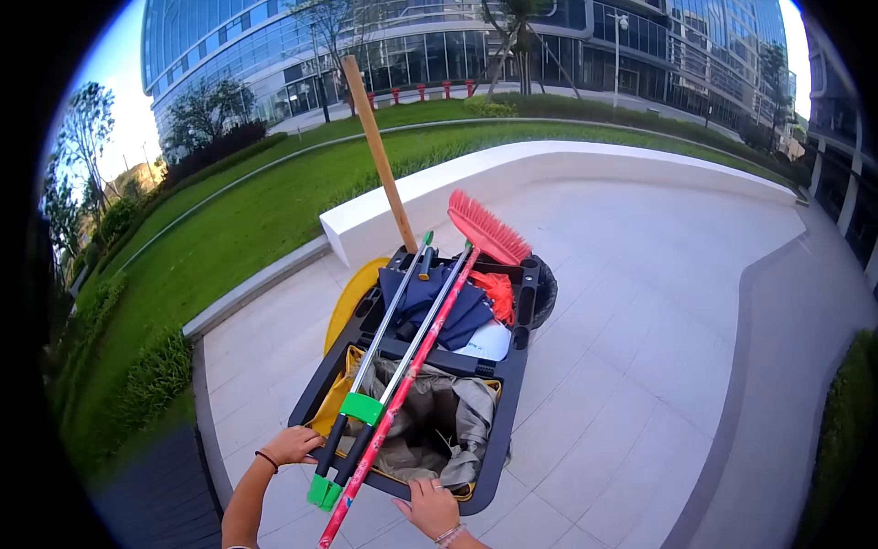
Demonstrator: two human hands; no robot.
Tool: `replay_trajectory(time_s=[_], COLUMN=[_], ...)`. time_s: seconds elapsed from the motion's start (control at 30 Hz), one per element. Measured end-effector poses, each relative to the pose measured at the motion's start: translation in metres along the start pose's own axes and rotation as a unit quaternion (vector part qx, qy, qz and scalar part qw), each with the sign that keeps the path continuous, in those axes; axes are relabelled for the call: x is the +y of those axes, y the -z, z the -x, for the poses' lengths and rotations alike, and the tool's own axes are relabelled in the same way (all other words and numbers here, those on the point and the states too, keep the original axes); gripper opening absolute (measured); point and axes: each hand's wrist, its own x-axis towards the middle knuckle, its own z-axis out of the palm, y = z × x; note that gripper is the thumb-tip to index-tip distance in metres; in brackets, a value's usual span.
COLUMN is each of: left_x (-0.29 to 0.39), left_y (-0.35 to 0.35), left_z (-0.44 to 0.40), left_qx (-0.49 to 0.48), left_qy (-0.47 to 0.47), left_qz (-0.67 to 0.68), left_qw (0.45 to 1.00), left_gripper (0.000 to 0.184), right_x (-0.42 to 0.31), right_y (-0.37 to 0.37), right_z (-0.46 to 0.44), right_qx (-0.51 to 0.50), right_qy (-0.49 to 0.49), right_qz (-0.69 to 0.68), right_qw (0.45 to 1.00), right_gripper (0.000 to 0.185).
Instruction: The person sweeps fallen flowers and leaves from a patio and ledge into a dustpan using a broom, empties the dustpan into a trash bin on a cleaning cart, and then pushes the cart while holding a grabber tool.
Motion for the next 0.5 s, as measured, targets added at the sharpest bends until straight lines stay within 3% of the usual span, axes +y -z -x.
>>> replay_trajectory(time_s=[0.1,0.13,0.3,0.47,0.5], left_x=[-0.049,-0.066,-0.144,-0.219,-0.233], left_y=[-0.004,-0.008,-0.022,-0.052,-0.06], left_z=[-0.011,-0.015,-0.034,-0.055,-0.058], left_qx=[-0.017,-0.017,-0.008,0.01,0.03], left_qy=[-0.044,-0.051,-0.132,-0.208,-0.213], left_qz=[-0.004,-0.023,-0.025,-0.041,0.0], left_qw=[0.999,0.998,0.991,0.977,0.977], left_gripper=[0.04,0.04,0.042,0.044,0.035], right_x=[-0.023,-0.033,-0.067,-0.088,-0.097], right_y=[-0.021,-0.049,-0.088,-0.135,-0.145], right_z=[-0.021,-0.015,-0.049,-0.089,-0.093], right_qx=[0.034,-0.051,-0.052,-0.031,-0.036], right_qy=[-0.047,-0.138,-0.225,-0.228,-0.233], right_qz=[0.043,0.025,0.025,0.058,0.065], right_qw=[0.997,0.989,0.973,0.971,0.97], right_gripper=[0.04,0.037,0.038,0.046,0.048])
